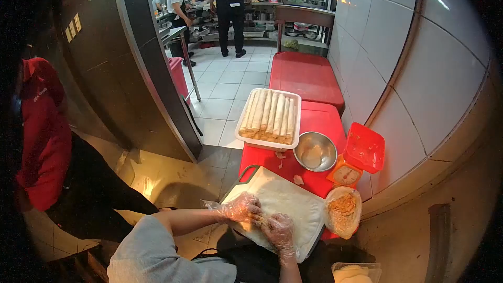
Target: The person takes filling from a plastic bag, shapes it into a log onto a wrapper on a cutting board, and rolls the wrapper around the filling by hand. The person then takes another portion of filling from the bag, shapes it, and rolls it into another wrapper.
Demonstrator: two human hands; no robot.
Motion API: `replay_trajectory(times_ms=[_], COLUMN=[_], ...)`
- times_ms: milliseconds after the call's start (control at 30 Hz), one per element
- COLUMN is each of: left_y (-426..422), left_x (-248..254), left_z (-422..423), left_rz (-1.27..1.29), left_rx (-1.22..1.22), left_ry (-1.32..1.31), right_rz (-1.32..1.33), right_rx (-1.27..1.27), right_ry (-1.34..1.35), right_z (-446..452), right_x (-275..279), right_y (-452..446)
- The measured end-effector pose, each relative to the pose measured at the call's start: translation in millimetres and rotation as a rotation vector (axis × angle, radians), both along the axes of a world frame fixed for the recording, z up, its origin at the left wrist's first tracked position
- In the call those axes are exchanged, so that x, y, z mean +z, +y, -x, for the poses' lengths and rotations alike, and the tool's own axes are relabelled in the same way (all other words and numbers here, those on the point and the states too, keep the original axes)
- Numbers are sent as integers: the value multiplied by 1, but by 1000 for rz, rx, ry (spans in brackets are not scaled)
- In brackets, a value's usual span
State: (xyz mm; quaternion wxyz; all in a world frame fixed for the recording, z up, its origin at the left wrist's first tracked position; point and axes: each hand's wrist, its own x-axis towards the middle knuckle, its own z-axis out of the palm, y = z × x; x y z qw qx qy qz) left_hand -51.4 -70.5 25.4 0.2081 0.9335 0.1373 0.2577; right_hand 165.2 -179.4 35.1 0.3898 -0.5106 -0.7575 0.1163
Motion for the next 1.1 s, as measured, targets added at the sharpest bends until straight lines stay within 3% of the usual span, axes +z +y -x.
replay_trajectory(times_ms=[1100], left_y=[-5], left_x=[19], left_z=[-2], left_rz=[45], left_rx=[3], left_ry=[-62], right_rz=[84], right_rx=[-17], right_ry=[-10], right_z=[0], right_x=[7], right_y=[-5])
